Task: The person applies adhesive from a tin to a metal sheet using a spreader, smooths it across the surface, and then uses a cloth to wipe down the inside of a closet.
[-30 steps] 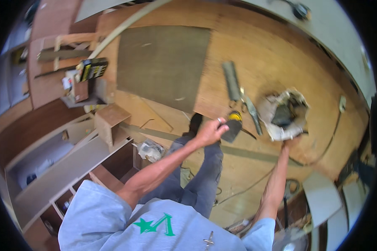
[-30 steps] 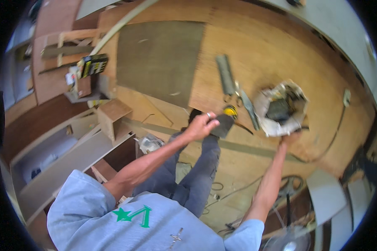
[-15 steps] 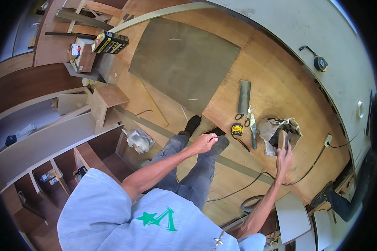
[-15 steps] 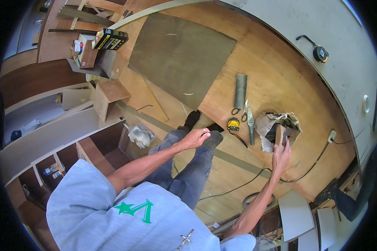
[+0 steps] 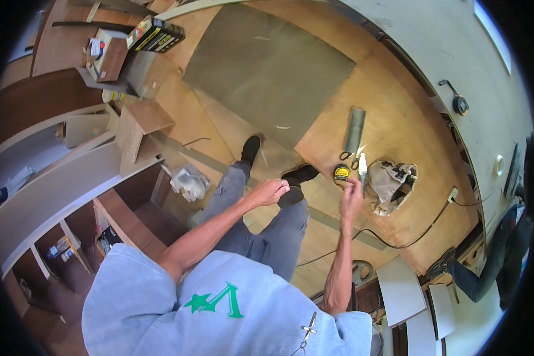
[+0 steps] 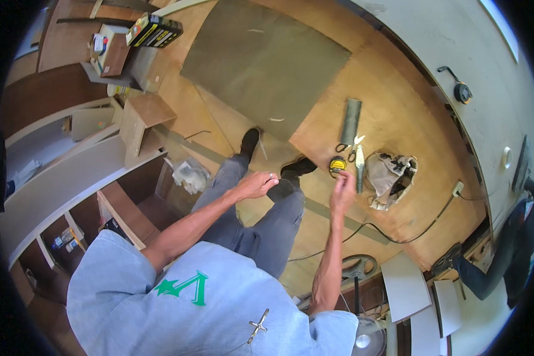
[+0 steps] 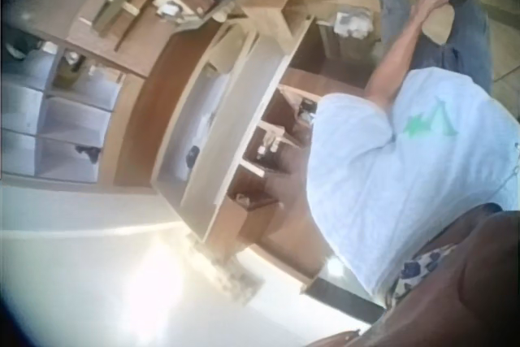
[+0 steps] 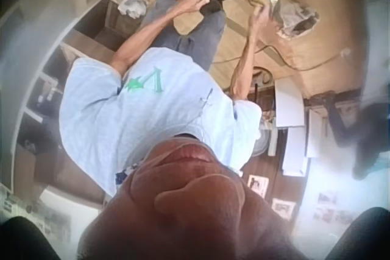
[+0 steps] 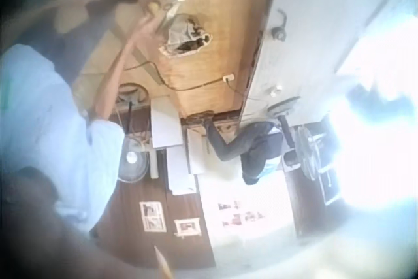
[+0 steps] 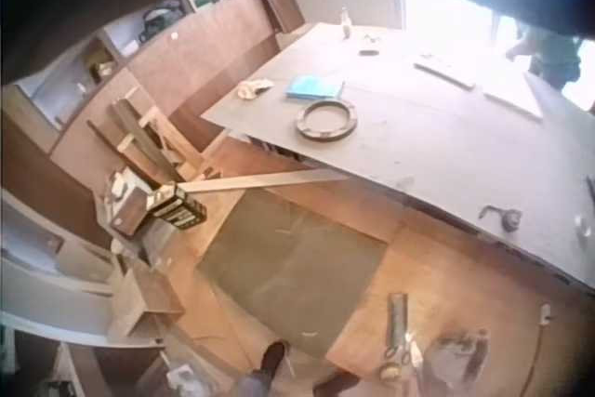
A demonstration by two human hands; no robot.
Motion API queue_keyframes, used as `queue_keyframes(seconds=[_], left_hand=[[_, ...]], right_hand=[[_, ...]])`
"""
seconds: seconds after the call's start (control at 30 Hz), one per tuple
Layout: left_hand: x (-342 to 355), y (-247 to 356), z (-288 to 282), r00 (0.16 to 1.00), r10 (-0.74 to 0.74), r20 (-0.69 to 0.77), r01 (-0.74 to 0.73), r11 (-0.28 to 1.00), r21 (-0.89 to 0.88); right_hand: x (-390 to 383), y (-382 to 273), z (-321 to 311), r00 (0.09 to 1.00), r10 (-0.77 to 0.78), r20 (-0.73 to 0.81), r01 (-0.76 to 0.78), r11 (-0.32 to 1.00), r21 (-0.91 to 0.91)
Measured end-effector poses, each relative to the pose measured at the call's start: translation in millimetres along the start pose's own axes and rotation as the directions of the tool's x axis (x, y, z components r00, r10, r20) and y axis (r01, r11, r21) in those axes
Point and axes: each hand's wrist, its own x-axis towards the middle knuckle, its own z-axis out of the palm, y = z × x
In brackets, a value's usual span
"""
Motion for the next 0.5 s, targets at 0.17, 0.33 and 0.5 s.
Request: queue_keyframes(seconds=[0.17,0.33,0.5], left_hand=[[-23,-69,-38,0.999,-0.017,-0.027,0.015,0.996,-0.088],[-21,-147,-107,0.993,-0.087,0.081,0.091,0.995,-0.045],[-20,-247,-220,1.000,-0.009,0.021,0.010,1.000,-0.024]], right_hand=[[-41,-69,121,0.944,0.218,0.248,-0.254,0.959,0.123],[-21,-95,210,0.956,0.069,0.284,-0.086,0.995,0.048],[84,-154,293,0.978,-0.203,-0.057,0.196,0.974,-0.109]])
